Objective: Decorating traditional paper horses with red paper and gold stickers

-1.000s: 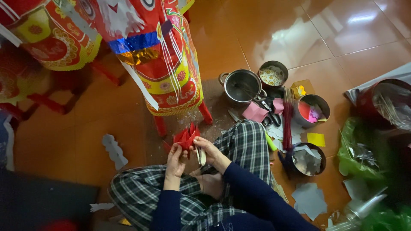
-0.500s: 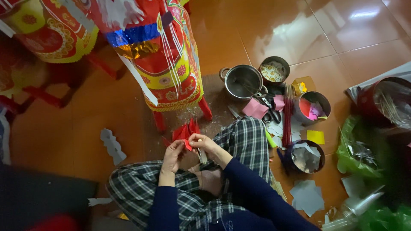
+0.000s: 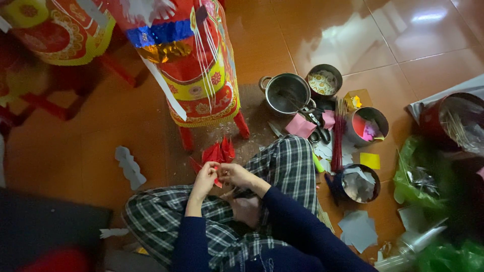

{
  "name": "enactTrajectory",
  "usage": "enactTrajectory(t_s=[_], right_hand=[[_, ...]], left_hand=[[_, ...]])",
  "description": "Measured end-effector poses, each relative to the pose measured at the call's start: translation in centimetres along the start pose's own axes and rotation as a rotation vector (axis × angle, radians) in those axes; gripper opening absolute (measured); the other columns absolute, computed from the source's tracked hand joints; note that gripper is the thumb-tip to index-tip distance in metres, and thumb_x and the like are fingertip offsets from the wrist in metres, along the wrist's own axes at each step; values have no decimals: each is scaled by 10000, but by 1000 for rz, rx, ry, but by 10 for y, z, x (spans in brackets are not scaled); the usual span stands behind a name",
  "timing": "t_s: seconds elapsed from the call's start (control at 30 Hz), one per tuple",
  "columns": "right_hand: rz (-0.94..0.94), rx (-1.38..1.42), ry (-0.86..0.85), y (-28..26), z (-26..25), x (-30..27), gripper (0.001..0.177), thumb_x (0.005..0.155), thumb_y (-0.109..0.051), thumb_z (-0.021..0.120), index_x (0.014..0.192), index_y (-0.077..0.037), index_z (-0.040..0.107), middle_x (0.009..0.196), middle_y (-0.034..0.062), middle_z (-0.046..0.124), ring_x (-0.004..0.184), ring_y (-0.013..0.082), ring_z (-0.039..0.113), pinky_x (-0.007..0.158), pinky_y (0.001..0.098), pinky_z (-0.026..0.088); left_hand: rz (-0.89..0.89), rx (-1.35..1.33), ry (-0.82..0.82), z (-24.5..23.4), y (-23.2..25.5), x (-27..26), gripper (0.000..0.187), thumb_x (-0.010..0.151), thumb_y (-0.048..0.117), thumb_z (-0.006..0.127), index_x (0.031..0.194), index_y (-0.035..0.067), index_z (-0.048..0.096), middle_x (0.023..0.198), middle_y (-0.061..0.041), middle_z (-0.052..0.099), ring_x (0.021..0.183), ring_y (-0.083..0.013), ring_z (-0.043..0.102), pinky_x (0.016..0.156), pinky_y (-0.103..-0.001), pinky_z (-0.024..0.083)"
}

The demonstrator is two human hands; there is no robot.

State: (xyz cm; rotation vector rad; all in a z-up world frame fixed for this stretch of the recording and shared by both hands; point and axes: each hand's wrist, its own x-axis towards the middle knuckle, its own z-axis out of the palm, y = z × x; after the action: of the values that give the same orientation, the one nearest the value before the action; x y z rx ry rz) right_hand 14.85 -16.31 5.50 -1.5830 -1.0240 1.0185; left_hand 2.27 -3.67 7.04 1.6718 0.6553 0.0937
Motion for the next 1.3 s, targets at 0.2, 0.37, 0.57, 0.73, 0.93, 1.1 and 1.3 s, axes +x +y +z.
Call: enactTrajectory(t_s=[0.2,0.37,0.57,0.73,0.93,1.1,1.3], right_hand=[[-49,-160,136,5,-1,-1,198,765,-64,722,933,-132,644,840,101,684,853,324,663,782,421,524],[-54,-39,370,27,-8,11,213,800,-129,760,984,-157,657,858,75,684,831,243,638,786,369,508],[-55,-1,442,-2,-11,2,427,833,-152,764,1229,-220,617,871,54,693,779,180,631,724,323,509],[-77,53,414,-23,-8,-4,543,838,-80,714,1333,-229,549,869,38,688,786,154,628,722,291,515],[-78,-15,407,-30,-7,-7,559,842,-82,685,1358,-229,530,857,58,698,779,197,657,711,338,524],[63,723,697,-16,-35,2,422,998,-221,542,1379,-133,382,1011,93,643,760,142,652,572,237,545],[412,887,459,-1,-6,-6,240,982,-242,621,1164,-89,590,748,130,639,453,160,592,301,208,398]], left_hand=[[55,-64,0,0,13,6,413,1027,250,504,1404,90,449,1102,-245,651,947,-330,671,825,-433,534],[-6,-274,108,19,16,-1,492,883,201,736,1294,51,511,1074,-201,614,890,-253,649,733,-362,548],[-347,-910,195,43,-24,13,236,855,186,785,995,46,656,857,-116,706,689,-203,691,531,-238,556],[-383,-1064,181,51,-54,22,180,874,259,764,882,114,658,781,-91,685,644,-161,669,520,-151,523],[-414,-1094,200,52,-46,16,186,886,243,751,897,87,649,715,-118,645,581,-166,604,466,-151,448],[-437,-1151,262,39,-24,13,181,893,248,750,864,114,632,711,-110,639,558,-146,593,445,-156,450],[-329,-1030,340,43,-43,21,188,901,282,731,848,141,619,688,-91,656,524,-114,618,407,-148,453]])
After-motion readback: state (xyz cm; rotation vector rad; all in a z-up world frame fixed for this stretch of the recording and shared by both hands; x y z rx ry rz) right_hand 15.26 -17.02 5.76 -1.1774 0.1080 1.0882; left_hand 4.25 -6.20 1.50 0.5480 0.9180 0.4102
